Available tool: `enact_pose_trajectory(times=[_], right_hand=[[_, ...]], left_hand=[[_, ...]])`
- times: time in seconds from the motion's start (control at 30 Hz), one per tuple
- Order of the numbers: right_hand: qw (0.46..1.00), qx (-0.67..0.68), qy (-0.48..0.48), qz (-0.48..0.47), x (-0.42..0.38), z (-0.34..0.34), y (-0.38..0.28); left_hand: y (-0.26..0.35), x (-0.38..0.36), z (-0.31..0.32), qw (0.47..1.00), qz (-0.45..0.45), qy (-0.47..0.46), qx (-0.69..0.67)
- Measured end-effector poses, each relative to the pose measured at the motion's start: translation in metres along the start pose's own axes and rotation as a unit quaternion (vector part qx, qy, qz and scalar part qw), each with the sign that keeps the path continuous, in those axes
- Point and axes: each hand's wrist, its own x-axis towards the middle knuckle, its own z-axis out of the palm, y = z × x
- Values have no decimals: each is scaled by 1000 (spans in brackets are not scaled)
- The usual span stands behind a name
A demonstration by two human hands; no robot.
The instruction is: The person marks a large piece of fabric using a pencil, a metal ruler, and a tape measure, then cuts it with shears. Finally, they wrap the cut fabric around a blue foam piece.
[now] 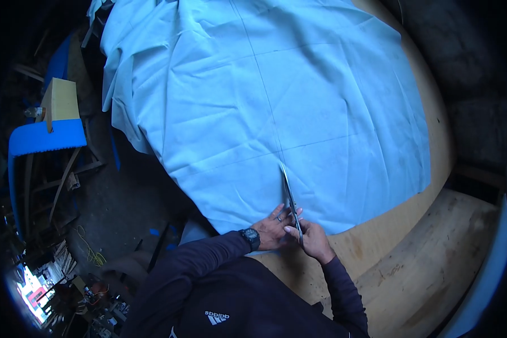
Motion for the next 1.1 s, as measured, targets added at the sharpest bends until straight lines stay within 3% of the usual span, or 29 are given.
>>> enact_pose_trajectory(times=[0.13,0.23,0.43,0.53,0.63,1.1], right_hand=[[1000,14,-6,-6,14,-4,-12],[999,36,15,-28,30,-4,-24],[999,10,22,-24,69,-14,-46],[998,-55,27,-16,94,-25,-70],[998,-19,32,-45,119,-28,-80],[998,-5,39,-56,204,-59,-172]], left_hand=[[0,1,6,998,19,15,62],[3,3,-6,998,31,-51,24],[4,4,-8,997,-8,-67,26],[1,2,0,999,-7,15,-38],[1,1,-3,998,-11,25,-51],[-1,1,-9,998,6,-14,-58]])
